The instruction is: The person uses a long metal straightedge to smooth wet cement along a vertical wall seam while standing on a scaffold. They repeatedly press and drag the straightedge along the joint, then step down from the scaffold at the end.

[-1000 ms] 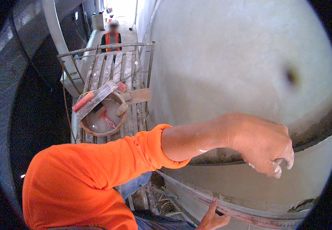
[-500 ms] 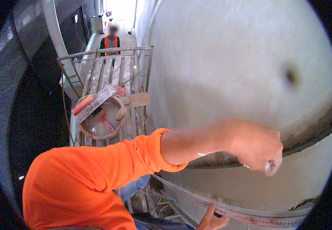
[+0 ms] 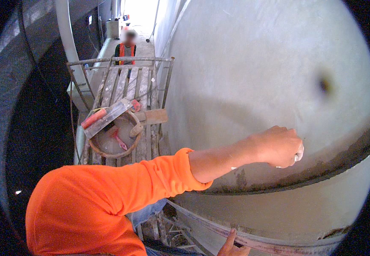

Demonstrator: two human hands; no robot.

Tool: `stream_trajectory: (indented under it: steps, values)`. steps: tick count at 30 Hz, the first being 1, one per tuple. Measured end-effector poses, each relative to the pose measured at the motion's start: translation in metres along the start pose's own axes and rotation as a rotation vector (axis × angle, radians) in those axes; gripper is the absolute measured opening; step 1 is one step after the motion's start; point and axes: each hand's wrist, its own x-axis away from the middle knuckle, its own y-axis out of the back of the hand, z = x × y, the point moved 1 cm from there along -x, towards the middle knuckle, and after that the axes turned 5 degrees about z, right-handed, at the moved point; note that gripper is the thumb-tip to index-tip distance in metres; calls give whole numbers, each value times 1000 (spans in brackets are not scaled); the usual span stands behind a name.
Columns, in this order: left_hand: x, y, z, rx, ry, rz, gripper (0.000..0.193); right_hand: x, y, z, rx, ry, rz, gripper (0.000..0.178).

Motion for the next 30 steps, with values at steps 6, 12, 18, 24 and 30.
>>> stream_trajectory:
  steps: [6,12,18,24,30]
  values:
    - [-1,38,14,92,-427,-1070,54,-2,1,5,-185,-45,27,52]
    - [34,87,19,594,-564,-1529,82,-2,3,2,-36,8,-12,52]
    - [55,118,46,1041,-737,-1561,76,0,-6,-5,-73,-139,66,55]
    - [45,111,50,811,-335,-872,76,-4,-10,-5,-155,14,-47,53]
    - [35,94,36,1039,-159,-1005,41,-1,-18,-22,-92,11,-55,52]
